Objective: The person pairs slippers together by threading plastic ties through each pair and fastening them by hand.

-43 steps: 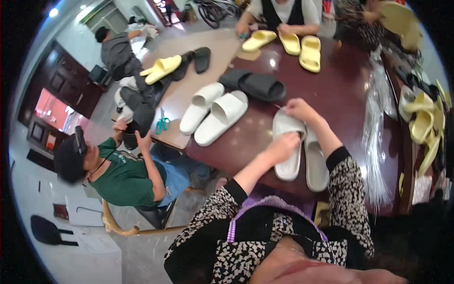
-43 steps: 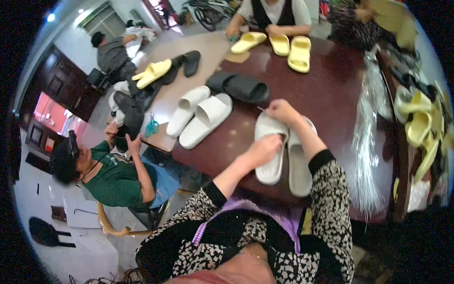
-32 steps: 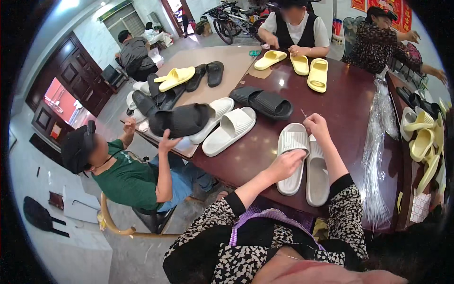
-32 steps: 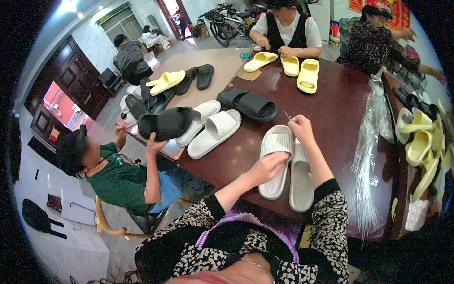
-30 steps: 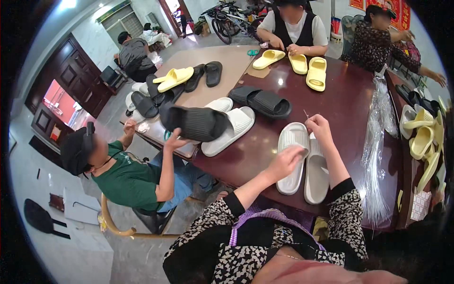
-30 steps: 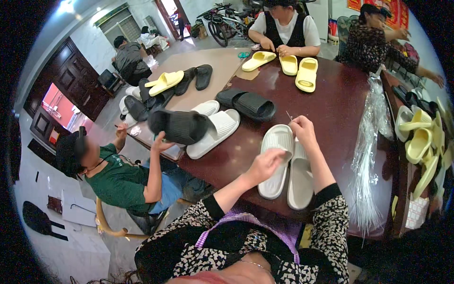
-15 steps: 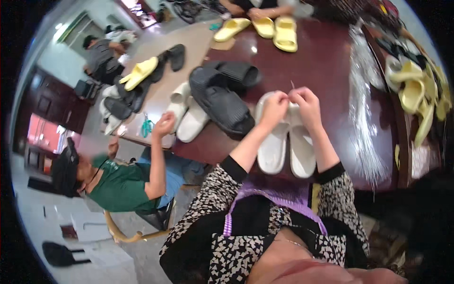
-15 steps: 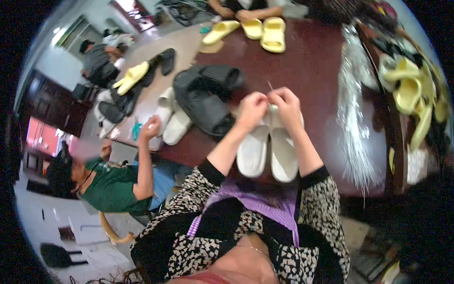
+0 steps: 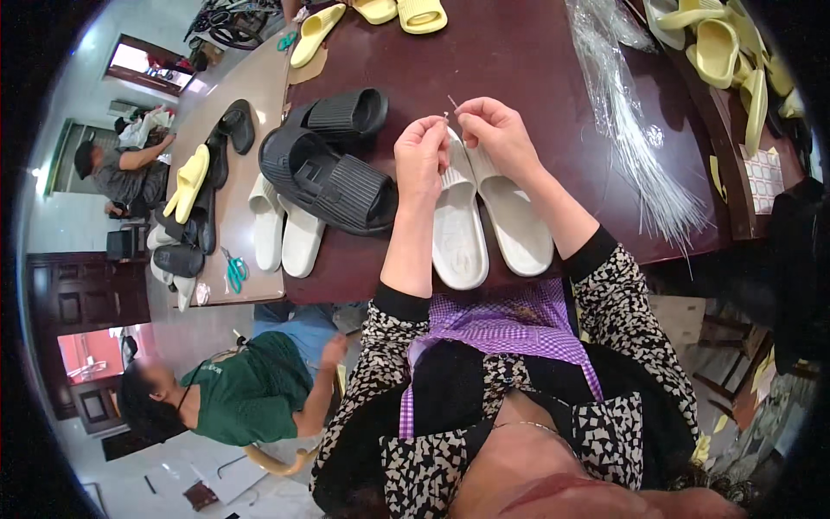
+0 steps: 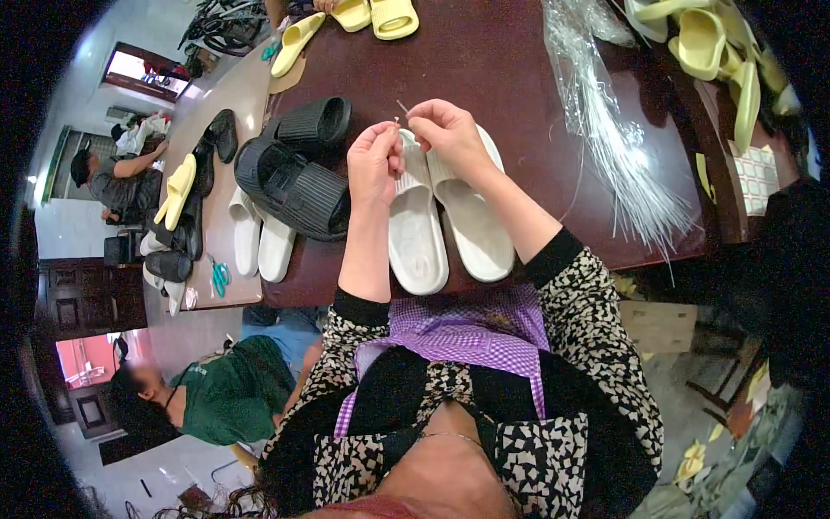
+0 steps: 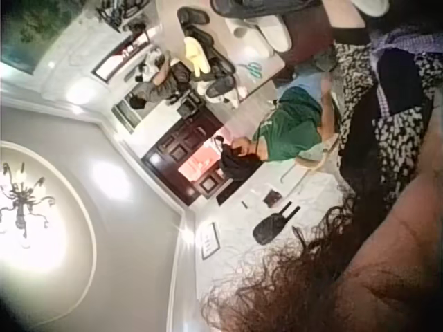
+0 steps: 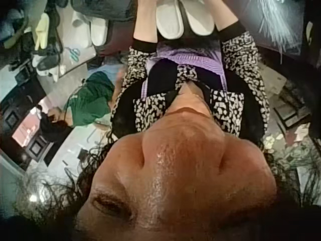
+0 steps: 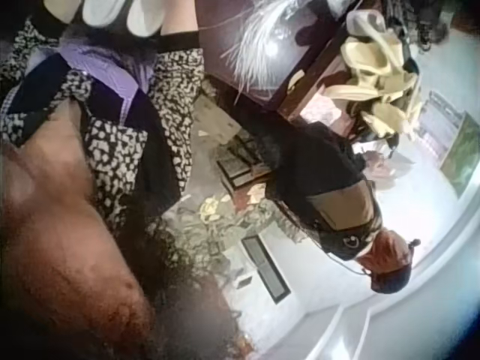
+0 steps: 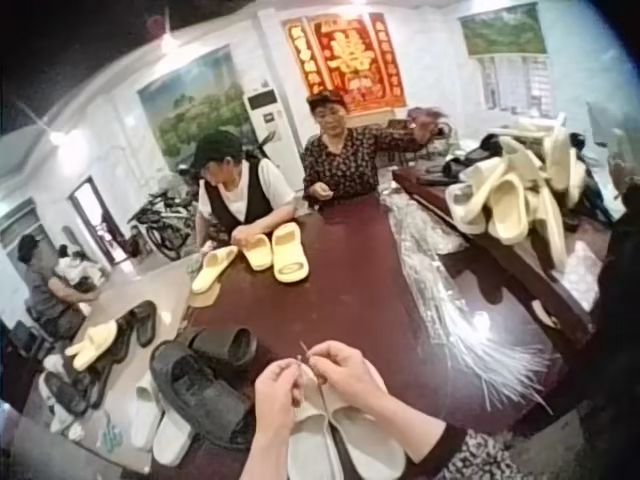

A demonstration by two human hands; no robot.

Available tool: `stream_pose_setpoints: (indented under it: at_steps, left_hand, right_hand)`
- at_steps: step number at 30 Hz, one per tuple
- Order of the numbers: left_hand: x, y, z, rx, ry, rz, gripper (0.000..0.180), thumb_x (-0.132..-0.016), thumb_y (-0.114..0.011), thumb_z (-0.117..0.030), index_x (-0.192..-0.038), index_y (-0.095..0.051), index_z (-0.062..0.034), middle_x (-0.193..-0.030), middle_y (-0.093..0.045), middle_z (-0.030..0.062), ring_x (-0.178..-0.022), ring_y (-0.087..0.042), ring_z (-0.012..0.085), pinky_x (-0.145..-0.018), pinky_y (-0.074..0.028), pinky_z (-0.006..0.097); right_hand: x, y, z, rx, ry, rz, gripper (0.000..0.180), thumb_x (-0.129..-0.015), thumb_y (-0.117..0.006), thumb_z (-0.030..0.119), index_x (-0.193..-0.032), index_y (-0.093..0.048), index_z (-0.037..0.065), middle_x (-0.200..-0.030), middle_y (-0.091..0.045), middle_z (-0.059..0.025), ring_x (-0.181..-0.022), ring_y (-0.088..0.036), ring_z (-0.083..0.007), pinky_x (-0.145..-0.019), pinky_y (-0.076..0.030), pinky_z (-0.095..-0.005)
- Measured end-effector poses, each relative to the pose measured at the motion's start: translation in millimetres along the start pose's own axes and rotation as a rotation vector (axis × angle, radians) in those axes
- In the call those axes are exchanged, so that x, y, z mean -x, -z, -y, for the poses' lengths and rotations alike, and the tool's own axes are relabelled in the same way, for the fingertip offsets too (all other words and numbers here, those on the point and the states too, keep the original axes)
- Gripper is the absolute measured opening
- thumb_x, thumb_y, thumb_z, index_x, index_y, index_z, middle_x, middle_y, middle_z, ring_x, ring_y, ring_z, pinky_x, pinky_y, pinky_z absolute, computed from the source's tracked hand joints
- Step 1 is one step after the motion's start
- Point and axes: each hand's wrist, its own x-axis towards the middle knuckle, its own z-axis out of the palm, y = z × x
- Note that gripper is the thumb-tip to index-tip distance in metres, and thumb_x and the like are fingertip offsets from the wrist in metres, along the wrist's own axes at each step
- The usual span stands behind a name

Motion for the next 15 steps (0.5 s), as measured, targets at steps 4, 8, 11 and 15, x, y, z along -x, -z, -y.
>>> stream_pose_setpoints:
  at_steps: [4,8,11,15]
  left_hand:
    - [1.9,-1.6,-3.6,0.056,-0.012,-0.024,0.007,-0.086,-0.059,-0.008,-0.090,-0.059,-0.0020,-0.060,-0.049,-0.0011,-0.043,-0.039,0.0053,-0.039,-0.032,0.020]
    - [0.7,-1.1,-5.3,0.114,0.001,-0.031,0.006,-0.087,-0.058,-0.007,-0.089,-0.058,-0.0019,-0.059,-0.046,-0.0019,-0.043,-0.037,0.0057,-0.040,-0.032,0.021]
    - [-0.5,2.1,-4.7,0.160,0.010,-0.031,0.006,-0.087,-0.057,-0.007,-0.089,-0.058,-0.0018,-0.058,-0.045,-0.0021,-0.042,-0.036,0.0060,-0.040,-0.032,0.022]
    - [-1.2,3.1,-1.9,0.150,0.002,-0.017,0.005,-0.087,-0.056,-0.006,-0.089,-0.057,-0.0018,-0.058,-0.045,-0.0023,-0.042,-0.036,0.0061,-0.040,-0.033,0.023]
  right_hand:
    - [6.2,-6.1,2.0,0.058,0.020,0.023,0.006,-0.085,-0.058,0.005,-0.088,-0.061,0.001,-0.071,-0.057,0.0015,-0.061,-0.050,-0.0044,-0.055,-0.041,-0.0189]
    - [5.8,-4.1,-1.8,0.165,0.079,0.040,0.005,-0.084,-0.059,0.005,-0.085,-0.062,0.001,-0.069,-0.056,0.0025,-0.058,-0.049,-0.0032,-0.052,-0.039,-0.0188]
    - [4.8,-4.9,-4.7,0.214,0.083,0.060,0.005,-0.084,-0.059,0.006,-0.083,-0.062,0.001,-0.067,-0.056,0.0029,-0.057,-0.048,-0.0026,-0.051,-0.039,-0.0190]
    - [2.1,-4.0,-8.8,0.276,0.097,0.066,0.006,-0.083,-0.059,0.006,-0.082,-0.062,0.001,-0.066,-0.056,0.0032,-0.056,-0.048,-0.0024,-0.050,-0.039,-0.0191]
